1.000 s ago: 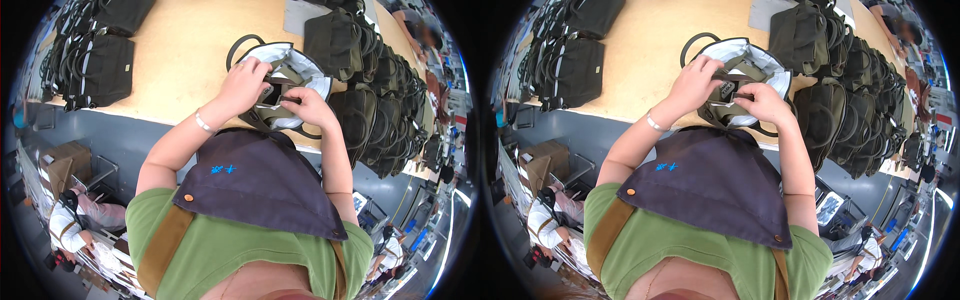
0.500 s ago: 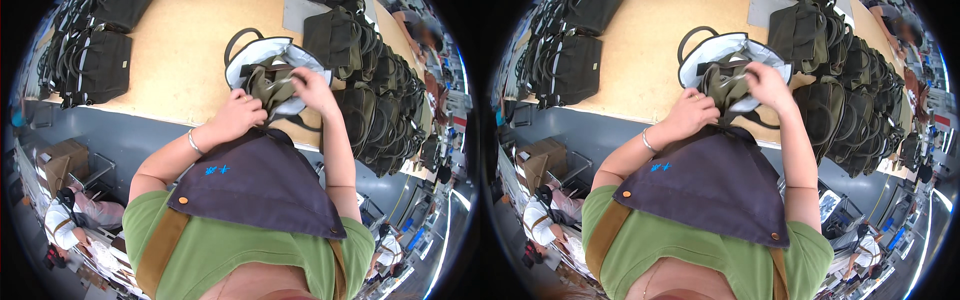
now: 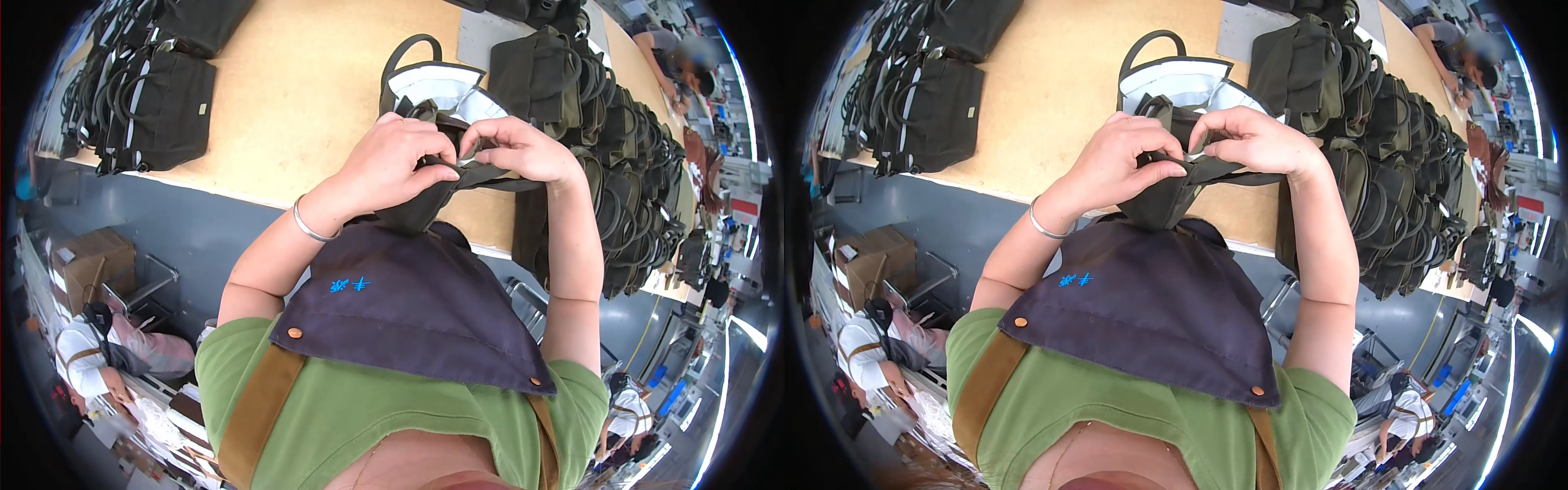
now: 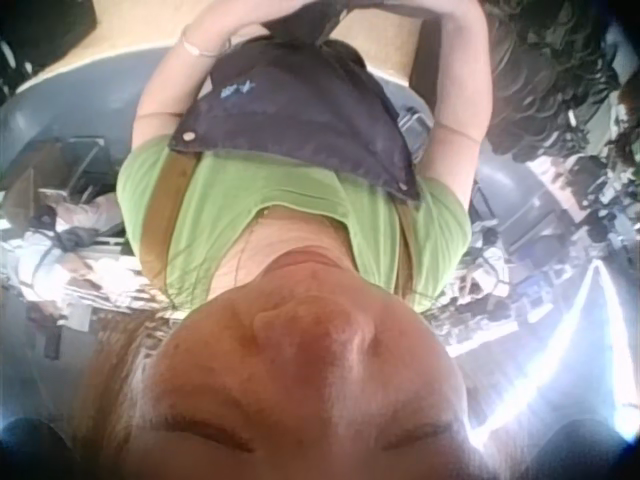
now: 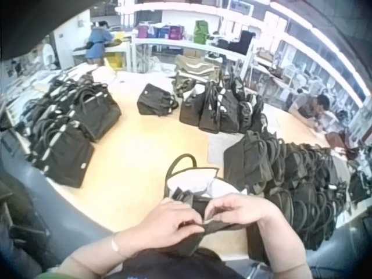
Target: The person assembles olive green canvas bags at a workbench. They repeatedly open the bags, insert white paper or cardboard inserts into the interior, and zip the bags closed. The person handles the bags one at a time, moving finished units to a pile on the right.
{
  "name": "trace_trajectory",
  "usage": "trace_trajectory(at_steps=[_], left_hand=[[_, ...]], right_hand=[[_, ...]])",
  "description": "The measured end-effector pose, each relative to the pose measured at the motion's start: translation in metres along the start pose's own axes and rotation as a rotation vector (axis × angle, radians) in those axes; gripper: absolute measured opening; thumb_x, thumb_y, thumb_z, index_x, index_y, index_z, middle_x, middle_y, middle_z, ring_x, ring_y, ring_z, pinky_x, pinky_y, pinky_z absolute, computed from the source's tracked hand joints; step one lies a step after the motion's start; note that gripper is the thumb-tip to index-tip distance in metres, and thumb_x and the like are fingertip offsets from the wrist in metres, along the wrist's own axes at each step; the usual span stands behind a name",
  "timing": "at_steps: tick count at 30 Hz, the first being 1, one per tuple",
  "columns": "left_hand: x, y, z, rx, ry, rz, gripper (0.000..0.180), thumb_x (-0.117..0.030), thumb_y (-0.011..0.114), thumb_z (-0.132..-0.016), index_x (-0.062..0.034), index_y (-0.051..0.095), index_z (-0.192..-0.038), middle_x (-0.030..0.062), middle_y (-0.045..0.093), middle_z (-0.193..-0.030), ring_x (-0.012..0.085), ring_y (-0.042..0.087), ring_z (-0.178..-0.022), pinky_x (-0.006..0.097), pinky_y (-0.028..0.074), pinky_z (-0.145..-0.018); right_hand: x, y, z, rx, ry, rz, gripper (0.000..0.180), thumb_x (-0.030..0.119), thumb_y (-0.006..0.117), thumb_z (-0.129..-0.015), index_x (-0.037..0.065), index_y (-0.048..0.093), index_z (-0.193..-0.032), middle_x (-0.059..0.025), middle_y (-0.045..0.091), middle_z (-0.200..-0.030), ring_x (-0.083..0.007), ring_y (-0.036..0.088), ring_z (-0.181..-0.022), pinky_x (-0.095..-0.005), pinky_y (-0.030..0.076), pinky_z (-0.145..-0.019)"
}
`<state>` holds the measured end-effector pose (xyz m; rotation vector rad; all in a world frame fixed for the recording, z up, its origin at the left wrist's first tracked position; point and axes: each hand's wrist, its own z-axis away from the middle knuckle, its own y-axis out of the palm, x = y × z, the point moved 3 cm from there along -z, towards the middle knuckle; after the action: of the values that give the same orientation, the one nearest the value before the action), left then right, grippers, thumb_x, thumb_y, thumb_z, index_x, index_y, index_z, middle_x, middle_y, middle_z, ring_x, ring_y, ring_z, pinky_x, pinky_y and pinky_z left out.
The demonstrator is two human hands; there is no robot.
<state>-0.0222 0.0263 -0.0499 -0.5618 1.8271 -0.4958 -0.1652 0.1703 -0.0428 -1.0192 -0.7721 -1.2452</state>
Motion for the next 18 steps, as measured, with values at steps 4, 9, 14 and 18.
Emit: trace_trajectory(at_steps=[4,9,14,18], left_hand=[[0.003,0.000,0.003,-0.053,-0.025,0.030,0.012,-0.019,0.074,-0.078,-0.0132,0.067,-0.085,-0.0018,0.061,-0.087,0.0185,0.059,-0.085,0.032,0.039,-0.076],[0.004,0.003,0.004,-0.067,-0.038,-0.016,0.012,-0.019,0.073,-0.080,-0.0118,0.064,-0.083,-0.0001,0.063,-0.088,0.0205,0.060,-0.086,0.033,0.040,-0.080],[0.004,0.000,0.004,0.061,-0.140,0.004,0.014,-0.020,0.072,-0.081,-0.0100,0.062,-0.082,0.0024,0.064,-0.088,0.0213,0.060,-0.085,0.034,0.039,-0.083],[0.004,0.000,0.003,-0.003,-0.086,0.033,0.015,-0.019,0.073,-0.079,-0.0074,0.063,-0.079,0.0045,0.064,-0.083,0.0232,0.061,-0.077,0.035,0.043,-0.074]], right_hand=[[0.007,-0.004,-0.003,-0.014,0.032,0.017,0.016,0.001,0.064,-0.085,0.001,0.069,-0.100,0.0008,0.065,-0.081,-0.0046,0.054,-0.074,-0.0226,0.045,-0.070],[0.014,-0.007,-0.007,-0.014,-0.007,0.124,0.013,0.000,0.064,-0.085,0.001,0.071,-0.096,-0.0019,0.070,-0.084,-0.0077,0.059,-0.079,-0.0243,0.048,-0.076],[0.015,0.001,-0.013,0.000,-0.013,0.058,0.018,-0.005,0.061,-0.083,0.002,0.070,-0.098,-0.0032,0.070,-0.085,-0.0077,0.060,-0.082,-0.0250,0.048,-0.078],[0.007,0.000,-0.012,0.033,0.011,0.105,0.020,-0.007,0.059,-0.083,0.001,0.070,-0.099,-0.0047,0.069,-0.087,-0.0086,0.061,-0.084,-0.0254,0.049,-0.078]])
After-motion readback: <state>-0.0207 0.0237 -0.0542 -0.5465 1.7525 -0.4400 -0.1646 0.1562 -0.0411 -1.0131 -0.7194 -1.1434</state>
